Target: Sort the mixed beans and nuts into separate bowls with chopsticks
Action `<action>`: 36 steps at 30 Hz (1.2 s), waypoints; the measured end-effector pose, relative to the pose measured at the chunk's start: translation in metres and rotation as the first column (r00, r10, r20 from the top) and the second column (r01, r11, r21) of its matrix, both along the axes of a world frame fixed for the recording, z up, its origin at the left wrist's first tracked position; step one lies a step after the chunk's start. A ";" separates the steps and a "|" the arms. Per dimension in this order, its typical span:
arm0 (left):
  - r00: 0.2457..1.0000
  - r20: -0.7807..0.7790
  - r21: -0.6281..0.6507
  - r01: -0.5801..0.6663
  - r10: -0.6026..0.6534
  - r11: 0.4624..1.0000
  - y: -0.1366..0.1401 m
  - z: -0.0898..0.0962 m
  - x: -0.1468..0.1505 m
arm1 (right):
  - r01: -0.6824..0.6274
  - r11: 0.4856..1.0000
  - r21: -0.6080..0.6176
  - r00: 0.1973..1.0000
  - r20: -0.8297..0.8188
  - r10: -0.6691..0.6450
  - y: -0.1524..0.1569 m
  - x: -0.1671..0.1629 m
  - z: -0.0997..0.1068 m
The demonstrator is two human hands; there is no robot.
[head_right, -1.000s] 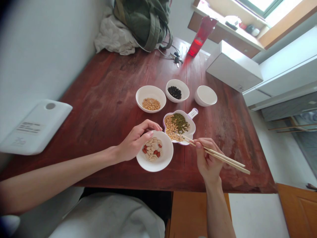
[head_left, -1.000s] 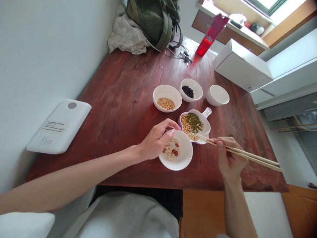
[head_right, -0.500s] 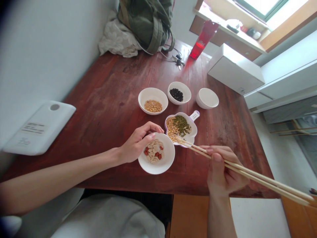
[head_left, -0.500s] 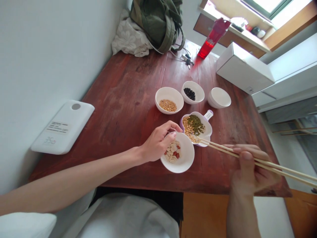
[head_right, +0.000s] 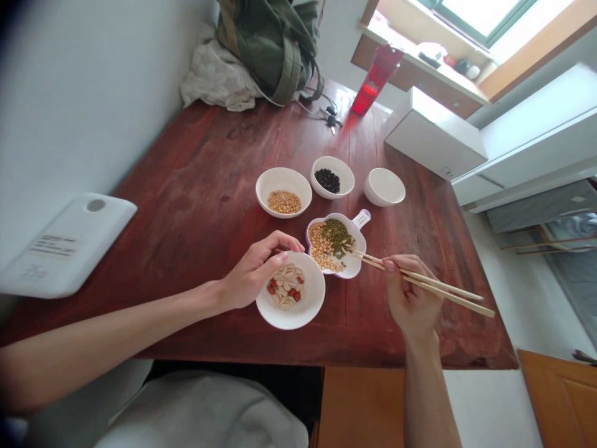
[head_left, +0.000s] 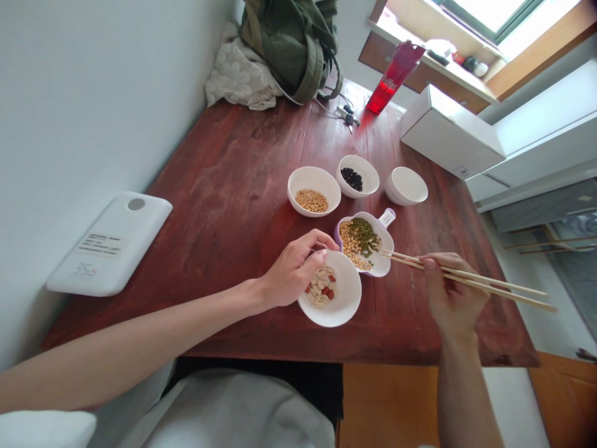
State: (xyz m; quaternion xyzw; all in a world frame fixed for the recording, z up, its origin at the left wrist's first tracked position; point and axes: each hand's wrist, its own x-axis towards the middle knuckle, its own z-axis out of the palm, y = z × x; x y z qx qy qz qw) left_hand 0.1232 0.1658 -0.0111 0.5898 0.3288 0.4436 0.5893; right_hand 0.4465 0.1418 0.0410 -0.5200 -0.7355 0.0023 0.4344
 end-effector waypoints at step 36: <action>1.000 -0.008 0.005 0.000 0.000 1.000 0.000 -0.002 0.000 | -0.200 0.977 0.077 0.891 -0.401 0.214 -0.011 -0.030 0.028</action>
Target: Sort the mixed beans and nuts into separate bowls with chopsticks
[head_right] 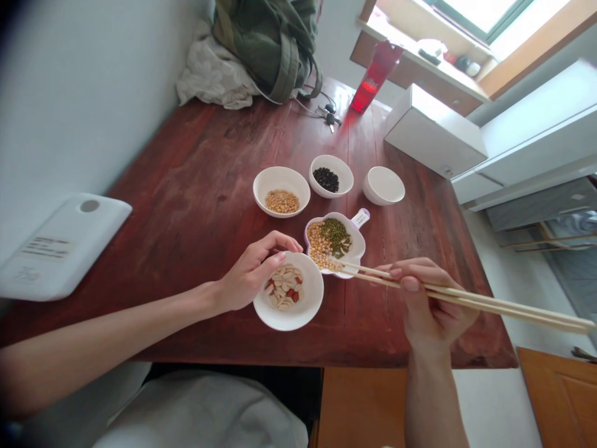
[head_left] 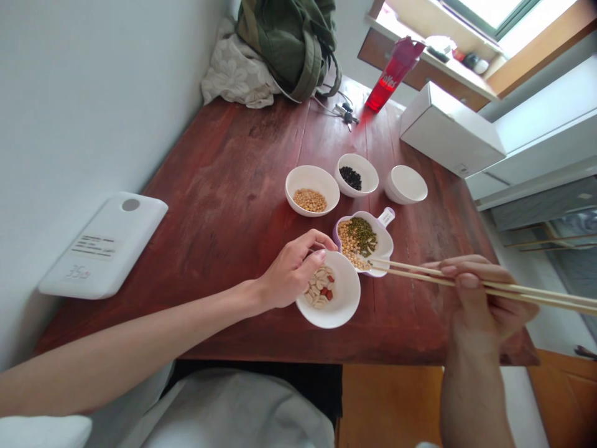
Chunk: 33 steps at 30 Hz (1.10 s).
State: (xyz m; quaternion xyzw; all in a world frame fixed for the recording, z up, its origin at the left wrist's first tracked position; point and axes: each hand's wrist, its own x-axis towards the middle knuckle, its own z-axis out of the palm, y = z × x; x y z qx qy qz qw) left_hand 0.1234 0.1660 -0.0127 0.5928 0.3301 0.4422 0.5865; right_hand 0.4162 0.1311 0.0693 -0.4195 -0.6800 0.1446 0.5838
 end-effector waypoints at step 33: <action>1.000 0.008 0.000 -0.002 0.002 1.000 0.000 0.002 0.000 | 0.204 0.977 -0.061 0.841 0.521 -0.143 0.021 0.025 -0.038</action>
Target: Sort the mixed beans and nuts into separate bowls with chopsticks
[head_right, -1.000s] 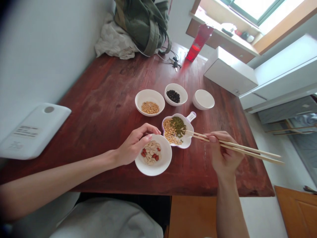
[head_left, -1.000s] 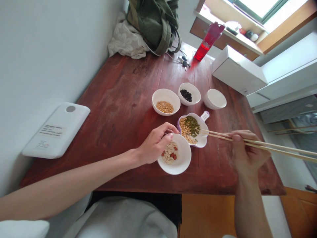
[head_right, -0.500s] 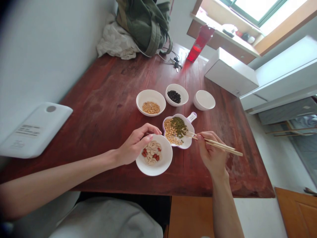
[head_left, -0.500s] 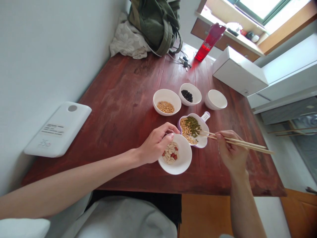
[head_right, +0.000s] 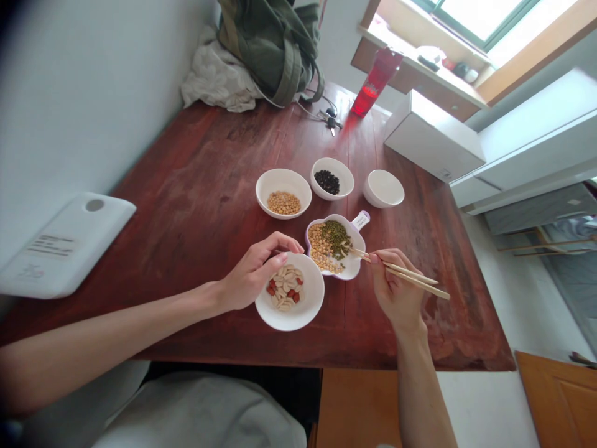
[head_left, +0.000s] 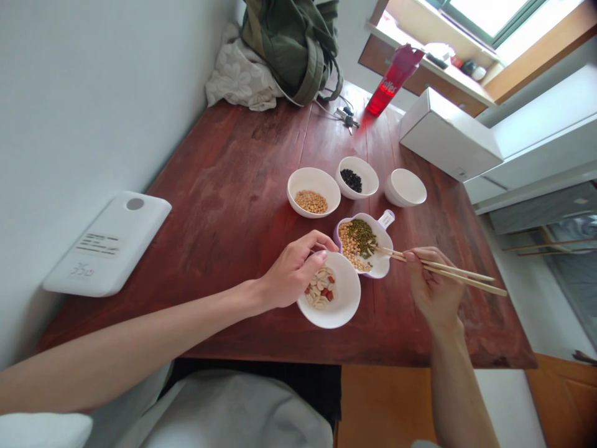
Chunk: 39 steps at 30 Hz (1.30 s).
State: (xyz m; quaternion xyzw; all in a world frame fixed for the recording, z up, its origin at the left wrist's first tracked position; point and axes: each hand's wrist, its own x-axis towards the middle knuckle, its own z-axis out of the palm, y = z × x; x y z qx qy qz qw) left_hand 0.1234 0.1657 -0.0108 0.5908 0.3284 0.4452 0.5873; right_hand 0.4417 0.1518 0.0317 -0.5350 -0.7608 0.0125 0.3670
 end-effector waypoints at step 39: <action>1.000 0.000 -0.001 0.003 -0.003 1.000 0.000 -0.001 -0.001 | 0.124 0.983 0.138 0.983 -0.151 -0.103 -0.019 -0.011 -0.018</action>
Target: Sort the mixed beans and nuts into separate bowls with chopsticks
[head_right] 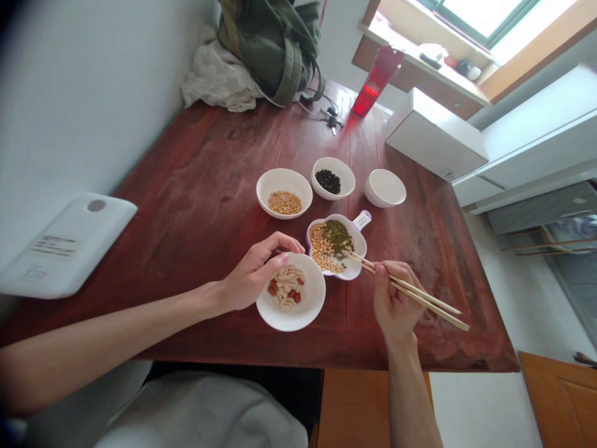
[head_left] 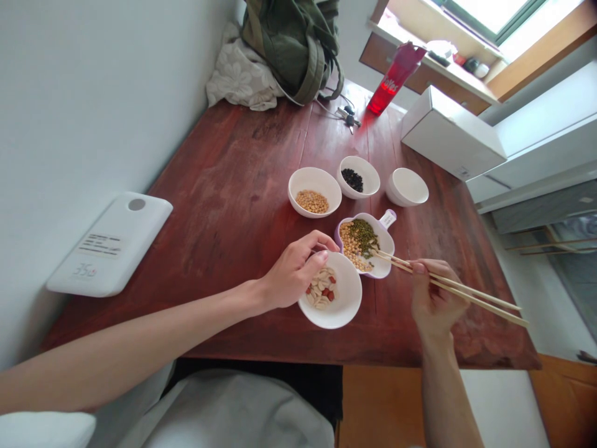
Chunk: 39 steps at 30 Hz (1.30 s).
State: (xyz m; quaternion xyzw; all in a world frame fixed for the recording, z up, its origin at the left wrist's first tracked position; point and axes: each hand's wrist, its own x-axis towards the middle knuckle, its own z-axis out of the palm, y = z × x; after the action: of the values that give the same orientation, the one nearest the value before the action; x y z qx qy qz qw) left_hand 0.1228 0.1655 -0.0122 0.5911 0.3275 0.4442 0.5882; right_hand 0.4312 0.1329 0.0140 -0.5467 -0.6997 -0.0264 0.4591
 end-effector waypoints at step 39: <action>1.000 -0.021 0.001 -0.012 0.012 1.000 -0.001 0.006 0.000 | -0.069 0.997 0.027 0.991 -0.115 0.071 0.010 -0.005 0.020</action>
State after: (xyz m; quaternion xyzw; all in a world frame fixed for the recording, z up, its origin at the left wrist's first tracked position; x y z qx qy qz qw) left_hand 0.1232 0.1642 -0.0060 0.5940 0.3369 0.4417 0.5819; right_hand 0.4261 0.1433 0.0343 -0.5171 -0.6904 0.0132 0.5058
